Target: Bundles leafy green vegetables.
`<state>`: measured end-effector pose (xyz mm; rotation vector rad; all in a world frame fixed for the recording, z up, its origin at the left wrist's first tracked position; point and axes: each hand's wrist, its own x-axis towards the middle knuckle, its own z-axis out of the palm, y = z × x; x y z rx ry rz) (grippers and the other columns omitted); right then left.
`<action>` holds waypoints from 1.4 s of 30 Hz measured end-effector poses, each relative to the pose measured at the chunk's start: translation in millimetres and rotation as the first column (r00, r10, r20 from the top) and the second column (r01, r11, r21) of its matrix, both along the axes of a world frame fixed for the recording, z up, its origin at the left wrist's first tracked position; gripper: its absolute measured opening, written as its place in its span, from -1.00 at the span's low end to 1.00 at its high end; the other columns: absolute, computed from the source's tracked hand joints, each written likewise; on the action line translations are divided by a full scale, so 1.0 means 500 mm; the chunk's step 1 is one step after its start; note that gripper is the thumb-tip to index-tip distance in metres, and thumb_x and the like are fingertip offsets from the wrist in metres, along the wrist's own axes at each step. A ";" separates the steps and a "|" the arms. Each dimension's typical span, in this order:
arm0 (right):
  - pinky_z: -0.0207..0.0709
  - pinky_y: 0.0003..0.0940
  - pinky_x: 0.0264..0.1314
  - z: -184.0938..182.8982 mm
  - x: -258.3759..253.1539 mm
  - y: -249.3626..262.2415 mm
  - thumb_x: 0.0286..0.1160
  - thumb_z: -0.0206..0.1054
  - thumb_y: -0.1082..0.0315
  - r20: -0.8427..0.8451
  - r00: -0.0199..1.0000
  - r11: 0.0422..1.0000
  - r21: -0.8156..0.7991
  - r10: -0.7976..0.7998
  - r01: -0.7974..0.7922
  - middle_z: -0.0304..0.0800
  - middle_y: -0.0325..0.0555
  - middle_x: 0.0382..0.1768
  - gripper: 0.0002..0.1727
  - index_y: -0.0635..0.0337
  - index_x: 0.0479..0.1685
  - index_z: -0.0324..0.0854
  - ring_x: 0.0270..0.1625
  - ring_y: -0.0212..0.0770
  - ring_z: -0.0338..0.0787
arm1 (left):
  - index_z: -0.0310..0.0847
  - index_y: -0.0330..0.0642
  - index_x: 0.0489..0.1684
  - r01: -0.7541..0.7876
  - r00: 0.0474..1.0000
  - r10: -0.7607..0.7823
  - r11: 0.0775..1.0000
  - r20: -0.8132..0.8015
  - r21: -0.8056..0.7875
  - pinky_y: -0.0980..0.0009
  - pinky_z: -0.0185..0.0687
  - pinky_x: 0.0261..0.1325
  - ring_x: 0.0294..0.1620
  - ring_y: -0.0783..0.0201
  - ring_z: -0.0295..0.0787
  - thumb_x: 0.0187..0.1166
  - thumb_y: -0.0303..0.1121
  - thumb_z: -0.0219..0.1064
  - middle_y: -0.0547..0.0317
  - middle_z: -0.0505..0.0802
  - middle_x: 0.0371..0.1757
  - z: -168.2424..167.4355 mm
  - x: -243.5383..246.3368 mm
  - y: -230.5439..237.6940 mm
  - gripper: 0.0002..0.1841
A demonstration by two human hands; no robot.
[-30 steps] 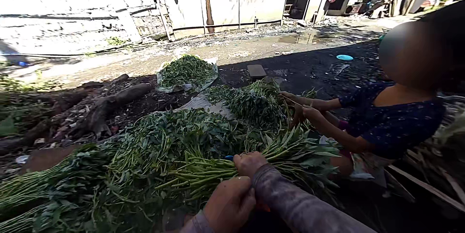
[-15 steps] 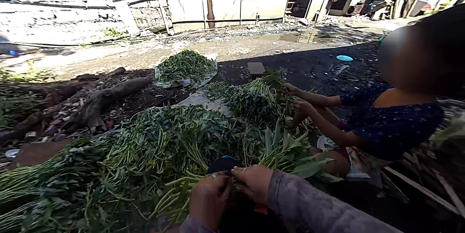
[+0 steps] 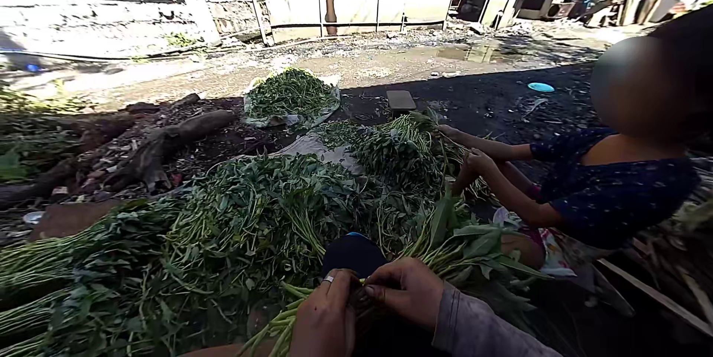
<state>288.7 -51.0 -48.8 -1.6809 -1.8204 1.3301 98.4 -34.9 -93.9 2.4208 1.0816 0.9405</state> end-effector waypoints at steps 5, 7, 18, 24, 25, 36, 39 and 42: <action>0.66 -0.31 -0.01 -0.006 0.004 -0.002 0.59 0.45 0.20 -0.066 0.993 0.994 -0.048 -0.096 0.093 0.89 -0.06 -0.21 -0.71 0.25 0.02 0.85 -0.25 -0.33 0.79 | 0.69 -0.32 -0.09 -0.001 1.000 -0.002 0.994 -0.027 -0.111 -0.05 0.76 -0.25 -0.32 -0.07 0.87 0.63 -0.38 0.25 -0.04 0.85 -0.33 -0.006 0.034 0.026 -0.81; 0.64 -0.15 0.09 0.007 -0.005 0.004 0.49 0.48 0.19 0.103 0.986 0.991 0.041 -0.134 0.130 0.91 -0.02 -0.21 -0.73 0.23 -0.11 0.88 -0.14 -0.21 0.84 | 0.71 -0.32 -0.12 -0.054 0.993 0.050 0.998 -0.109 -0.041 -0.05 0.76 -0.32 -0.36 -0.14 0.87 0.62 -0.38 0.27 -0.09 0.83 -0.39 -0.002 0.054 0.033 -0.82; 0.57 -0.29 -0.69 -0.145 -0.035 0.009 0.26 0.28 0.29 0.322 0.804 0.256 0.942 -0.500 -0.218 0.66 -0.12 -0.72 -0.75 0.16 -0.69 0.71 -0.66 -0.16 0.74 | 0.75 -0.24 0.22 0.039 0.909 -0.320 0.703 -0.266 -0.711 -0.09 0.49 0.45 0.28 -0.01 0.75 0.76 -0.22 0.23 -0.11 0.85 0.18 0.072 0.062 0.156 -0.68; 0.48 -0.48 -0.50 -0.053 -0.001 -0.016 0.47 0.33 0.36 -0.224 0.929 0.956 -0.068 -0.294 0.286 0.65 -0.39 -0.62 -0.86 0.17 -0.38 0.74 -0.62 -0.51 0.56 | 0.82 -0.37 -0.35 0.234 0.960 -0.223 0.971 0.171 -0.049 0.08 0.77 0.11 0.03 -0.09 0.84 0.40 -0.24 0.57 -0.18 0.88 -0.04 -0.008 0.005 0.046 -0.71; 0.49 -0.51 -0.50 -0.054 0.001 -0.020 0.47 0.32 0.40 -0.286 0.911 0.954 -0.122 -0.298 0.274 0.66 -0.42 -0.62 -0.87 0.16 -0.38 0.74 -0.62 -0.53 0.57 | 0.83 -0.36 -0.42 0.254 0.958 -0.251 0.967 0.139 -0.002 0.06 0.76 0.14 0.07 -0.14 0.83 0.32 -0.27 0.62 -0.19 0.88 -0.03 -0.013 -0.003 0.034 -0.74; 0.65 -0.48 -0.32 -0.052 -0.001 -0.043 0.52 0.27 0.50 -0.342 0.889 0.952 -0.086 -0.305 0.293 0.74 -0.42 -0.54 -0.88 0.21 -0.29 0.72 -0.51 -0.51 0.71 | 0.86 -0.35 -0.20 0.218 0.973 -0.220 0.975 0.070 0.038 0.05 0.77 0.08 0.07 -0.14 0.85 0.38 -0.37 0.55 -0.14 0.91 -0.06 -0.004 -0.008 0.003 -0.79; 0.66 -0.51 -0.37 -0.056 0.006 -0.040 0.51 0.25 0.51 -0.344 0.886 0.949 -0.058 -0.311 0.310 0.75 -0.46 -0.55 -0.88 0.20 -0.28 0.70 -0.53 -0.54 0.71 | 0.81 -0.38 -0.48 0.200 0.976 -0.202 0.979 0.080 0.034 0.08 0.76 0.07 0.04 -0.16 0.85 0.34 -0.57 0.47 -0.15 0.90 -0.22 -0.001 0.002 0.005 -0.94; 0.66 -0.49 -0.28 0.027 -0.027 -0.003 0.41 0.28 0.70 -0.194 0.882 0.890 -0.260 -0.429 0.375 0.79 -0.15 -0.58 -0.88 0.47 -0.32 0.74 -0.54 -0.38 0.72 | 0.74 -0.40 -0.48 0.188 0.974 -0.186 0.982 0.129 -0.001 0.11 0.72 0.09 -0.02 -0.17 0.83 0.29 -0.52 0.46 -0.20 0.86 -0.28 0.009 -0.008 0.009 -0.91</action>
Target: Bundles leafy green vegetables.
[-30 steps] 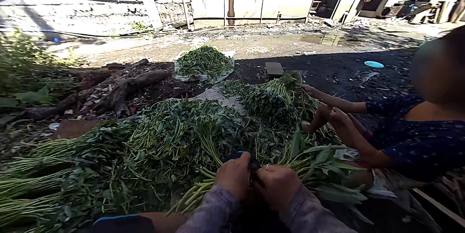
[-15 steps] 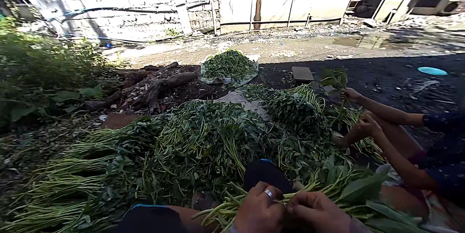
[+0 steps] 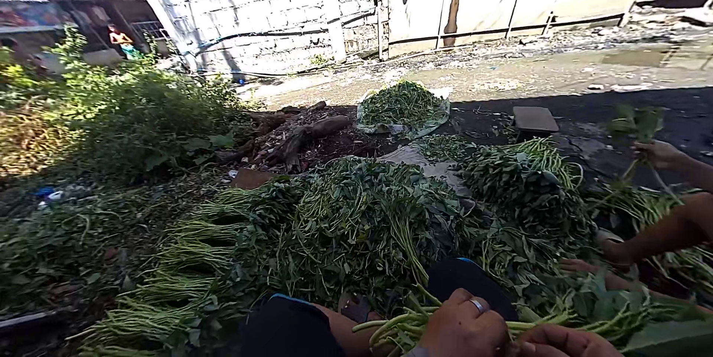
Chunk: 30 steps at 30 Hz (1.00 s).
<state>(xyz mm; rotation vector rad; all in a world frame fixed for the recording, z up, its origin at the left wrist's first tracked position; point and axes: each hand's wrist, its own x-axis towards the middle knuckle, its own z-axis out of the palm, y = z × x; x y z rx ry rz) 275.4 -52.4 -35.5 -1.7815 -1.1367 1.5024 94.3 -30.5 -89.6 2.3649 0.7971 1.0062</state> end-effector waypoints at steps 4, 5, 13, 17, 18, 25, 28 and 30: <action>0.64 -0.49 -0.36 -0.082 0.034 -0.033 0.53 0.26 0.49 -0.081 0.991 0.972 0.219 0.105 -0.085 0.73 -0.39 -0.55 -0.88 0.24 -0.27 0.72 -0.52 -0.50 0.69 | 0.84 -0.37 -0.04 0.025 0.997 -0.027 0.999 -0.071 -0.021 0.00 0.74 0.18 0.15 -0.22 0.81 0.24 -0.39 0.62 -0.21 0.88 0.04 -0.007 -0.003 0.003 -0.66; 0.63 -0.50 -0.36 -0.087 0.039 -0.035 0.54 0.26 0.46 -0.096 0.988 0.970 0.223 0.124 -0.100 0.73 -0.42 -0.54 -0.87 0.21 -0.26 0.73 -0.52 -0.51 0.68 | 0.87 -0.33 -0.19 0.032 0.996 -0.030 0.999 -0.082 0.019 0.00 0.76 0.14 0.13 -0.19 0.82 0.25 -0.39 0.61 -0.16 0.90 -0.02 -0.016 0.001 0.002 -0.76; 0.60 -0.57 -0.44 -0.084 0.047 -0.037 0.55 0.26 0.46 -0.163 0.980 0.980 0.180 0.111 -0.081 0.71 -0.43 -0.59 -0.86 0.18 -0.30 0.72 -0.58 -0.54 0.65 | 0.81 -0.33 -0.26 0.015 0.999 -0.015 1.000 0.040 0.003 0.21 0.75 0.16 0.06 -0.05 0.84 0.42 -0.30 0.51 -0.17 0.88 0.01 -0.016 0.001 0.006 -0.78; 0.60 -0.55 -0.42 -0.077 0.042 -0.037 0.57 0.25 0.46 -0.170 0.980 0.984 0.160 0.105 -0.077 0.70 -0.41 -0.59 -0.86 0.20 -0.29 0.72 -0.58 -0.52 0.65 | 0.85 -0.30 -0.33 0.044 0.998 -0.041 0.998 -0.056 0.048 0.02 0.77 0.07 0.07 -0.14 0.85 0.36 -0.34 0.54 -0.12 0.91 -0.04 -0.021 0.008 0.001 -0.83; 0.60 -0.55 -0.43 -0.077 0.041 -0.038 0.56 0.26 0.46 -0.174 0.979 0.984 0.161 0.103 -0.075 0.70 -0.41 -0.59 -0.87 0.20 -0.29 0.72 -0.59 -0.52 0.65 | 0.84 -0.27 -0.41 0.038 0.998 -0.034 0.997 -0.060 0.066 0.04 0.77 0.05 0.04 -0.11 0.86 0.37 -0.39 0.51 -0.06 0.91 -0.10 -0.026 0.009 0.002 -0.88; 0.66 -0.30 -0.53 -0.166 -0.011 -0.078 0.32 0.38 0.34 0.669 0.679 0.396 0.736 -0.301 -0.549 0.74 -0.09 -0.62 -0.82 0.19 -0.53 0.82 -0.55 -0.18 0.78 | 0.76 -0.39 -0.43 -0.189 0.958 0.150 0.972 -0.246 -0.140 -0.02 0.76 -0.06 -0.11 -0.12 0.86 0.41 -0.42 0.37 -0.17 0.84 -0.20 -0.014 0.031 0.023 -0.83; 0.63 -0.31 -0.55 -0.187 -0.009 -0.080 0.34 0.37 0.31 0.716 0.596 0.363 0.698 -0.362 -0.618 0.72 -0.11 -0.62 -0.81 0.14 -0.56 0.79 -0.55 -0.16 0.77 | 0.74 -0.39 -0.48 -0.271 0.932 0.219 0.950 -0.290 -0.154 -0.04 0.74 -0.15 -0.16 -0.11 0.86 0.37 -0.39 0.40 -0.16 0.83 -0.24 -0.020 0.046 0.030 -0.81; 0.71 -0.11 -0.47 -0.150 -0.006 -0.079 0.33 0.40 0.35 0.686 0.700 0.558 0.666 -0.197 -0.495 0.79 -0.01 -0.56 -0.82 0.25 -0.50 0.80 -0.49 -0.06 0.85 | 0.76 -0.30 -0.56 -0.236 0.968 0.226 0.968 -0.105 -0.088 0.07 0.78 -0.21 -0.24 0.00 0.87 0.26 -0.37 0.46 -0.05 0.86 -0.31 -0.043 0.034 0.035 -0.85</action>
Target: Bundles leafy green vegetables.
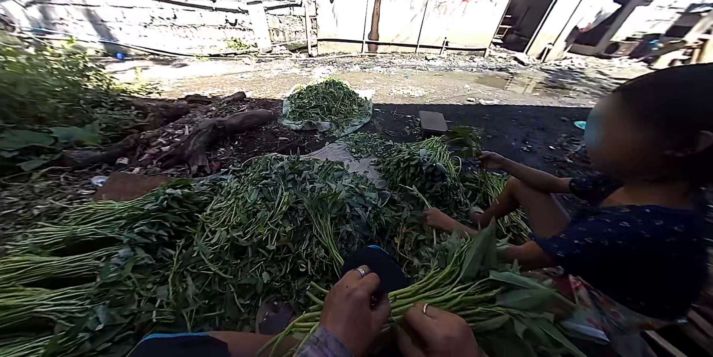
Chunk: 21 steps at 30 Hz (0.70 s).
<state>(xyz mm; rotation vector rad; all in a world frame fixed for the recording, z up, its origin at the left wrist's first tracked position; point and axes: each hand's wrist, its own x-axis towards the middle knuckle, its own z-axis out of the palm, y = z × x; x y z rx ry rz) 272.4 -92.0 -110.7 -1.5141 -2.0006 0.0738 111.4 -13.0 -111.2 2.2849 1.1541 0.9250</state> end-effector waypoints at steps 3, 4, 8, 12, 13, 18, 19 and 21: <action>0.59 0.05 -0.24 0.072 0.025 0.028 0.48 0.27 0.29 -0.268 0.953 0.840 -0.541 -0.143 -0.027 0.79 0.04 -0.49 -0.72 0.33 -0.32 0.80 -0.38 -0.03 0.79 | 0.75 -0.29 -0.55 0.251 0.961 -0.252 0.968 0.113 0.022 0.06 0.73 0.08 0.06 -0.08 0.79 0.32 -0.40 0.47 -0.18 0.85 0.01 0.018 -0.032 -0.010 -0.85; 0.56 0.01 -0.21 0.084 0.034 0.042 0.53 0.24 0.25 -0.325 0.927 0.748 -0.659 -0.188 -0.080 0.76 -0.01 -0.47 -0.69 0.32 -0.27 0.78 -0.38 -0.10 0.74 | 0.75 -0.28 -0.53 0.326 0.942 -0.329 0.944 0.070 0.049 0.00 0.70 0.10 0.09 -0.14 0.77 0.37 -0.40 0.46 -0.23 0.82 0.06 0.027 -0.037 -0.019 -0.85; 0.62 -0.38 -0.26 0.083 0.042 0.060 0.61 0.33 0.27 -0.534 0.813 0.636 -0.716 -0.232 -0.288 0.78 -0.23 -0.44 -0.76 0.28 -0.14 0.79 -0.46 -0.43 0.69 | 0.75 -0.28 -0.27 0.415 0.910 -0.410 0.904 -0.064 0.107 -0.07 0.71 0.11 0.09 -0.17 0.82 0.62 -0.41 0.32 -0.24 0.82 0.12 0.042 -0.037 -0.046 -0.85; 0.64 -0.45 -0.18 0.086 0.047 0.068 0.68 0.31 0.32 -0.541 0.818 0.606 -0.722 -0.195 -0.333 0.82 -0.17 -0.31 -0.76 0.34 0.02 0.76 -0.36 -0.44 0.72 | 0.70 -0.34 -0.18 0.240 0.971 -0.241 0.967 0.004 0.085 0.13 0.84 -0.17 -0.14 -0.03 0.90 0.61 -0.55 0.22 -0.19 0.85 -0.04 0.050 -0.021 -0.042 -0.88; 0.64 -0.45 -0.20 0.083 0.047 0.070 0.69 0.31 0.32 -0.542 0.810 0.602 -0.730 -0.222 -0.324 0.81 -0.18 -0.32 -0.76 0.34 0.01 0.76 -0.38 -0.44 0.72 | 0.70 -0.34 -0.17 0.201 0.979 -0.203 0.975 0.014 0.089 0.15 0.84 -0.20 -0.18 -0.01 0.91 0.60 -0.56 0.23 -0.17 0.85 -0.09 0.048 -0.016 -0.039 -0.88; 0.71 -0.46 -0.23 0.079 0.044 0.071 0.69 0.27 0.37 -0.622 0.697 0.592 -0.727 -0.355 -0.347 0.79 -0.23 -0.41 -0.81 0.33 -0.08 0.72 -0.41 -0.43 0.77 | 0.76 -0.41 -0.15 0.250 0.967 -0.251 0.968 0.032 0.029 0.19 0.83 -0.07 -0.13 -0.03 0.89 0.47 -0.25 0.51 -0.26 0.85 0.00 0.050 -0.025 -0.032 -0.68; 0.72 -0.45 -0.20 0.081 0.045 0.069 0.69 0.26 0.38 -0.635 0.683 0.590 -0.723 -0.360 -0.361 0.78 -0.23 -0.42 -0.81 0.34 -0.09 0.71 -0.40 -0.42 0.78 | 0.76 -0.44 -0.19 0.262 0.965 -0.262 0.965 0.014 -0.001 0.13 0.83 -0.05 -0.10 -0.08 0.89 0.36 -0.21 0.60 -0.31 0.84 0.03 0.052 -0.025 -0.036 -0.62; 0.72 -0.44 -0.20 0.079 0.046 0.066 0.67 0.27 0.40 -0.657 0.662 0.600 -0.707 -0.361 -0.375 0.76 -0.26 -0.44 -0.83 0.33 -0.12 0.70 -0.41 -0.42 0.77 | 0.75 -0.48 -0.30 0.250 0.968 -0.251 0.968 -0.029 -0.014 0.01 0.79 0.04 -0.01 -0.22 0.86 0.19 -0.23 0.69 -0.38 0.82 0.04 0.048 -0.017 -0.048 -0.58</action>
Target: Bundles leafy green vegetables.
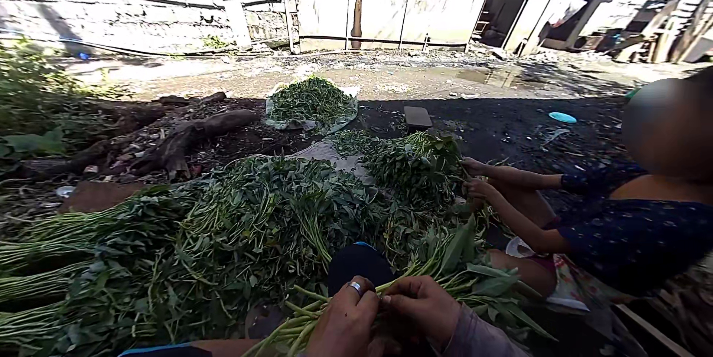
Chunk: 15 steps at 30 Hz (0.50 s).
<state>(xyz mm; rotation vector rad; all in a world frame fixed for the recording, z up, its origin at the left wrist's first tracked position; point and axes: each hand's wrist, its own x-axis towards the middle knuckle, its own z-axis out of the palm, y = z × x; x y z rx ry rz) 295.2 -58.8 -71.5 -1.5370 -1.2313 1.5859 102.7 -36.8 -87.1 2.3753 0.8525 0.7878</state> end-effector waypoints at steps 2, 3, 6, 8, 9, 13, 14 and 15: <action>0.71 -0.46 -0.21 -0.005 0.000 -0.001 0.66 0.27 0.41 -0.021 1.000 1.000 0.017 -0.007 0.007 0.75 -0.28 -0.45 -0.86 0.30 -0.15 0.69 -0.42 -0.44 0.75 | 0.74 -0.49 -0.35 -0.043 0.999 0.044 0.998 -0.029 0.049 -0.03 0.78 0.05 0.00 -0.28 0.84 0.11 -0.23 0.72 -0.39 0.81 0.00 -0.011 0.010 -0.006 -0.56; 0.71 -0.46 -0.20 -0.008 -0.001 -0.002 0.66 0.26 0.41 -0.028 1.000 1.000 0.024 -0.009 0.010 0.74 -0.29 -0.45 -0.87 0.29 -0.16 0.68 -0.42 -0.44 0.75 | 0.74 -0.49 -0.36 -0.068 0.997 0.071 0.995 -0.035 0.069 -0.01 0.79 0.05 -0.01 -0.28 0.84 0.09 -0.23 0.73 -0.39 0.81 -0.01 -0.016 0.014 -0.007 -0.56; 0.74 -0.43 -0.17 -0.010 -0.002 -0.003 0.67 0.24 0.42 -0.063 0.997 0.999 0.023 -0.046 0.047 0.72 -0.29 -0.45 -0.88 0.26 -0.16 0.66 -0.41 -0.42 0.76 | 0.71 -0.49 -0.38 -0.128 0.991 0.130 0.990 -0.024 0.056 0.08 0.79 0.06 -0.03 -0.22 0.86 0.05 -0.28 0.74 -0.38 0.82 -0.04 -0.014 0.017 -0.004 -0.57; 0.74 -0.45 -0.25 -0.011 -0.002 -0.004 0.67 0.21 0.43 -0.102 0.990 0.995 0.016 -0.097 0.099 0.68 -0.32 -0.51 -0.87 0.23 -0.20 0.64 -0.47 -0.42 0.74 | 0.72 -0.49 -0.32 -0.139 0.990 0.139 0.990 -0.028 0.002 0.14 0.79 0.03 -0.07 -0.15 0.86 0.07 -0.30 0.73 -0.37 0.82 -0.02 -0.003 0.014 -0.002 -0.58; 0.73 -0.46 -0.31 -0.012 -0.002 -0.004 0.67 0.19 0.43 -0.119 0.985 0.992 0.012 -0.125 0.127 0.66 -0.33 -0.55 -0.86 0.22 -0.23 0.63 -0.52 -0.42 0.72 | 0.75 -0.50 -0.22 -0.146 0.989 0.145 0.989 -0.039 -0.018 0.17 0.80 -0.01 -0.12 -0.10 0.86 0.10 -0.31 0.71 -0.36 0.82 0.00 0.002 0.014 -0.001 -0.57; 0.68 -0.50 -0.42 -0.017 -0.005 -0.003 0.68 0.16 0.44 -0.174 0.969 0.984 -0.002 -0.176 0.179 0.62 -0.34 -0.62 -0.83 0.19 -0.27 0.61 -0.60 -0.43 0.67 | 0.78 -0.54 -0.14 -0.175 0.975 0.157 0.979 -0.160 -0.103 0.10 0.76 0.15 0.01 -0.19 0.84 0.31 -0.29 0.60 -0.41 0.78 0.12 0.013 0.024 0.001 -0.61; 0.68 -0.50 -0.41 -0.017 -0.006 -0.003 0.68 0.15 0.44 -0.183 0.966 0.983 -0.006 -0.183 0.186 0.61 -0.34 -0.62 -0.83 0.19 -0.28 0.61 -0.60 -0.43 0.67 | 0.79 -0.55 -0.17 -0.177 0.969 0.147 0.974 -0.200 -0.140 0.08 0.71 0.26 0.12 -0.23 0.80 0.34 -0.29 0.59 -0.42 0.77 0.16 0.016 0.028 0.002 -0.62; 0.68 -0.49 -0.39 -0.017 -0.007 -0.003 0.68 0.15 0.45 -0.185 0.965 0.982 -0.009 -0.186 0.188 0.61 -0.34 -0.61 -0.83 0.19 -0.28 0.60 -0.59 -0.43 0.67 | 0.79 -0.55 -0.18 -0.174 0.965 0.132 0.969 -0.228 -0.174 0.07 0.66 0.34 0.20 -0.26 0.76 0.37 -0.31 0.57 -0.43 0.75 0.20 0.019 0.030 0.004 -0.64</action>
